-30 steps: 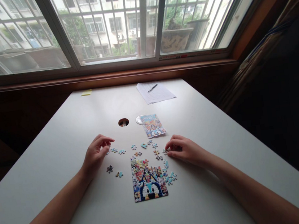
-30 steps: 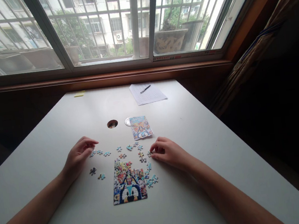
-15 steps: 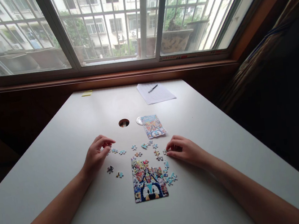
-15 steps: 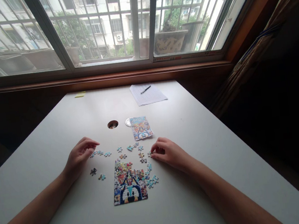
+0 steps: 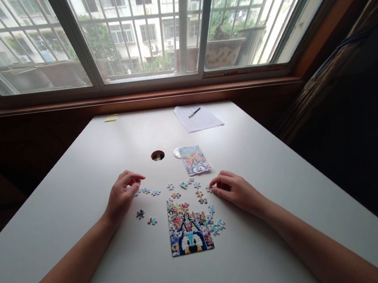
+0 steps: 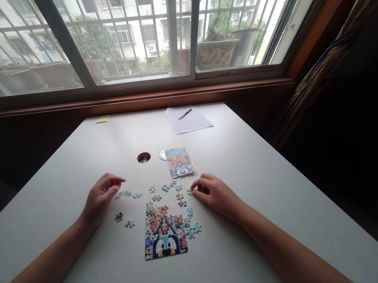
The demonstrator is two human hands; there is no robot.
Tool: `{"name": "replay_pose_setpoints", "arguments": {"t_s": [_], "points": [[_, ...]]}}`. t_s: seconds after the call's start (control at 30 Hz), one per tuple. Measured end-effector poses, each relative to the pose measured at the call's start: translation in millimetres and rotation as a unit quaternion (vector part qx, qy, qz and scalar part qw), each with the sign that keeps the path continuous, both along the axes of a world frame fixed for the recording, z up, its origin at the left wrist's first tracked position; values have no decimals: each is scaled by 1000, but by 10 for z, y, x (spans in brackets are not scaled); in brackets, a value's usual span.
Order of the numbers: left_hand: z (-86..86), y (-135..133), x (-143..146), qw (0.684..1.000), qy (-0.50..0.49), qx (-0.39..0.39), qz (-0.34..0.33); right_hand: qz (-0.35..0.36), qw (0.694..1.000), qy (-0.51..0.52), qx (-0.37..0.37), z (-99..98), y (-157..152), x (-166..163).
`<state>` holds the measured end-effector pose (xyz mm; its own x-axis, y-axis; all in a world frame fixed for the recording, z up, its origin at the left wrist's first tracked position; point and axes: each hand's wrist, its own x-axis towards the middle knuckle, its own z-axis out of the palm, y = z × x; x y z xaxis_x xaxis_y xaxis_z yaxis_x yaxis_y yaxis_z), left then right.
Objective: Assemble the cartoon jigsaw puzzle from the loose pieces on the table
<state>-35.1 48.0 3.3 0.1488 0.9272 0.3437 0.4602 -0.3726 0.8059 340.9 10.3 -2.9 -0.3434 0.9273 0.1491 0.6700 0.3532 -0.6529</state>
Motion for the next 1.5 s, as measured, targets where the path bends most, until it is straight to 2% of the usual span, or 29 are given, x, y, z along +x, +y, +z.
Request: {"name": "replay_pose_setpoints", "arguments": {"t_s": [1.5], "points": [[-31,20,-2,999,-24,-28,9,2,1000,2,23,-20,-8,11]]}}
